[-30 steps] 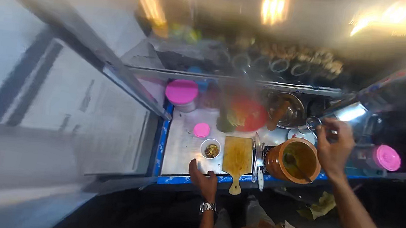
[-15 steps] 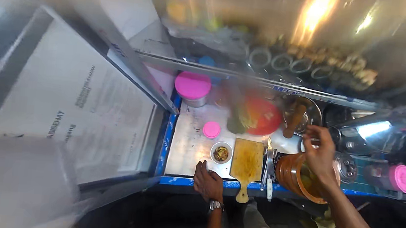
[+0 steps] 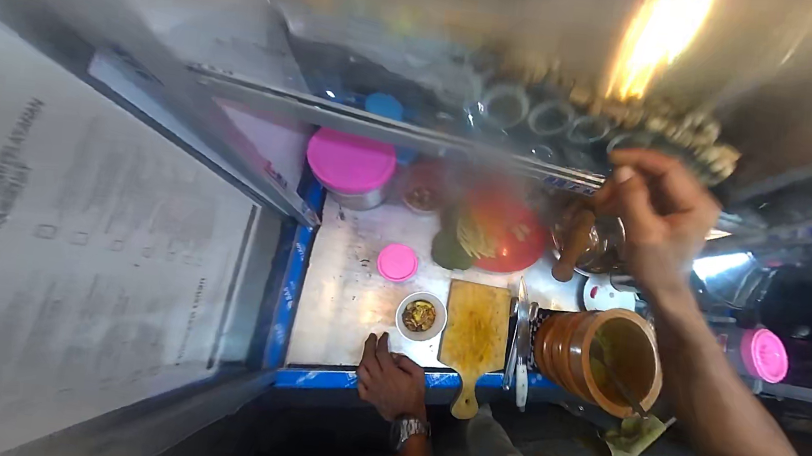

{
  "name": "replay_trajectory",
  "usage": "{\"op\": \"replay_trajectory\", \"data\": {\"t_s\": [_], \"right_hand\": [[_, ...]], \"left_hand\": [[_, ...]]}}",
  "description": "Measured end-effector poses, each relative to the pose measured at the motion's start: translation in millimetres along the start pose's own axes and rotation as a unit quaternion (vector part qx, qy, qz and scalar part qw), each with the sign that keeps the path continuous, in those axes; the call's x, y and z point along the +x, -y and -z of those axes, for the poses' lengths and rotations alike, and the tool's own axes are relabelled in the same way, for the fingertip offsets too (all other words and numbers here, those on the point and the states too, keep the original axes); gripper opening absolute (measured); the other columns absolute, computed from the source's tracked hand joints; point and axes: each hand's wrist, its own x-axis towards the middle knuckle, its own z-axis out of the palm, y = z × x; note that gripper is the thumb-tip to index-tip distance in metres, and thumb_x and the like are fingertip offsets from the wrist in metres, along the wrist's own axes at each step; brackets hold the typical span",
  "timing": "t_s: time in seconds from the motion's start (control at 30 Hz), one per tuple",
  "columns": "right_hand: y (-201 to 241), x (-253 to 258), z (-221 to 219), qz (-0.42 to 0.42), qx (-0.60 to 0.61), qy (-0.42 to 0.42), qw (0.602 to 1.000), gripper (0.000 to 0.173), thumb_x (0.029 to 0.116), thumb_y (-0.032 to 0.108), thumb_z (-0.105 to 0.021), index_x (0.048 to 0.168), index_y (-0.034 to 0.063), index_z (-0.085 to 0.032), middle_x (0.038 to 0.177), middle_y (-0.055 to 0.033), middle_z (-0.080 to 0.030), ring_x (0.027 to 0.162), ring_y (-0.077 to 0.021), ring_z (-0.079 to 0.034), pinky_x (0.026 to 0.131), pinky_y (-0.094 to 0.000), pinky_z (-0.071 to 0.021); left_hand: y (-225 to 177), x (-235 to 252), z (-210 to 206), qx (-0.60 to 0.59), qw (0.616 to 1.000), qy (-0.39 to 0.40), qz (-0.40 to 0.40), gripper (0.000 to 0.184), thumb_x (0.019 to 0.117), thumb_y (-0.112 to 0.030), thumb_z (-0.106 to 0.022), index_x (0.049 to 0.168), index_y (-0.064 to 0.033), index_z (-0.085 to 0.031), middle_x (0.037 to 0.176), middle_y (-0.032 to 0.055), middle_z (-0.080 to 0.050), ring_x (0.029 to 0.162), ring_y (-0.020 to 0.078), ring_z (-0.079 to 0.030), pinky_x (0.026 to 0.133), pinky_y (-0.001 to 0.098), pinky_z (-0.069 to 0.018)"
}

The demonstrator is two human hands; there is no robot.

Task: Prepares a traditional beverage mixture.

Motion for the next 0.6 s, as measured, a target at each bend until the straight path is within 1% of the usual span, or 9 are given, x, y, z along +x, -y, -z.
{"op": "replay_trajectory", "data": {"t_s": [0.07,0.1,0.2,0.27,0.37,0.47,0.53,0.6], "right_hand": [[-7.3,28.5,7.7,0.028,0.02,-0.037,0.999,0.023,0.1051,0.009,-0.052,0.119,-0.0038,-0.065,0.086,-0.002,-0.071,0.073,-0.008,-0.069,0.069,-0.0288,-0.0619],[-10.4,39.0,10.2,0.036,0.02,-0.044,0.998,0.022,0.1052,0.009,-0.052,0.118,-0.003,-0.065,0.086,-0.0005,-0.071,0.074,-0.0075,-0.069,0.069,-0.0284,-0.062],[-14.5,60.3,11.1,0.044,0.016,-0.048,0.998,0.021,0.1049,0.009,-0.053,0.118,-0.0026,-0.065,0.087,-0.0005,-0.071,0.073,-0.0078,-0.069,0.068,-0.027,-0.0618],[-13.1,68.0,6.3,0.047,0.009,-0.046,0.998,0.021,0.1047,0.008,-0.053,0.118,-0.0022,-0.065,0.086,0.0004,-0.07,0.072,-0.0063,-0.068,0.067,-0.0254,-0.0607],[-12.6,78.1,-2.6,0.044,0.013,-0.04,0.998,0.023,0.1043,0.007,-0.052,0.121,-0.0024,-0.065,0.086,-0.0011,-0.07,0.072,-0.0071,-0.068,0.066,-0.0256,-0.06],[-12.8,90.5,-12.7,0.031,0.011,-0.036,0.999,0.022,0.1043,0.009,-0.054,0.12,-0.0003,-0.066,0.085,-0.0008,-0.07,0.071,-0.0068,-0.068,0.065,-0.0248,-0.0595],[-13.4,100.9,-19.6,0.026,0.001,-0.024,0.999,0.023,0.1044,0.011,-0.054,0.12,0.0008,-0.067,0.084,0.0001,-0.07,0.07,-0.0059,-0.066,0.065,-0.0248,-0.0583],[-14.4,116.6,-28.2,0.013,-0.012,0.005,1.0,0.025,0.1047,0.013,-0.054,0.122,0.0019,-0.067,0.085,-0.0006,-0.071,0.07,-0.0066,-0.067,0.066,-0.0262,-0.0594]], "left_hand": [[-0.2,1.3,-0.4,-0.003,1.0,-0.004,0.002,0.044,0.0974,-0.017,-0.041,0.134,-0.0118,-0.064,0.146,0.0127,-0.057,0.128,0.0378,-0.056,0.099,0.058,-0.0421],[0.0,1.4,-0.9,-0.004,1.0,-0.003,0.003,0.044,0.0974,-0.018,-0.041,0.134,-0.0117,-0.064,0.146,0.0126,-0.057,0.129,0.0378,-0.055,0.1,0.058,-0.0417],[-0.8,2.4,-0.7,-0.01,1.0,0.001,0.008,0.043,0.0976,-0.017,-0.041,0.134,-0.0118,-0.064,0.146,0.012,-0.057,0.129,0.0368,-0.055,0.101,0.0578,-0.0412],[-0.3,2.2,0.4,-0.014,1.0,0.002,0.011,0.044,0.097,-0.017,-0.041,0.134,-0.0112,-0.064,0.146,0.0116,-0.057,0.129,0.0367,-0.055,0.1,0.0579,-0.0414],[-1.5,2.7,2.0,-0.016,1.0,0.003,0.013,0.044,0.0972,-0.018,-0.04,0.134,-0.0113,-0.063,0.146,0.0117,-0.057,0.13,0.0366,-0.055,0.1,0.0583,-0.0416],[-2.3,3.6,2.5,-0.022,1.0,-0.005,0.013,0.044,0.0967,-0.019,-0.039,0.133,-0.0111,-0.064,0.146,0.0119,-0.057,0.129,0.037,-0.055,0.1,0.0589,-0.0409],[-2.2,3.0,2.2,-0.026,1.0,0.0,0.016,0.044,0.0964,-0.018,-0.04,0.133,-0.0105,-0.064,0.146,0.0124,-0.056,0.13,0.0377,-0.054,0.1,0.0595,-0.0403],[-3.0,3.3,3.4,-0.029,0.999,0.003,0.015,0.044,0.0962,-0.018,-0.041,0.133,-0.0085,-0.065,0.146,0.0146,-0.057,0.129,0.0399,-0.055,0.1,0.0609,-0.0414]]}}
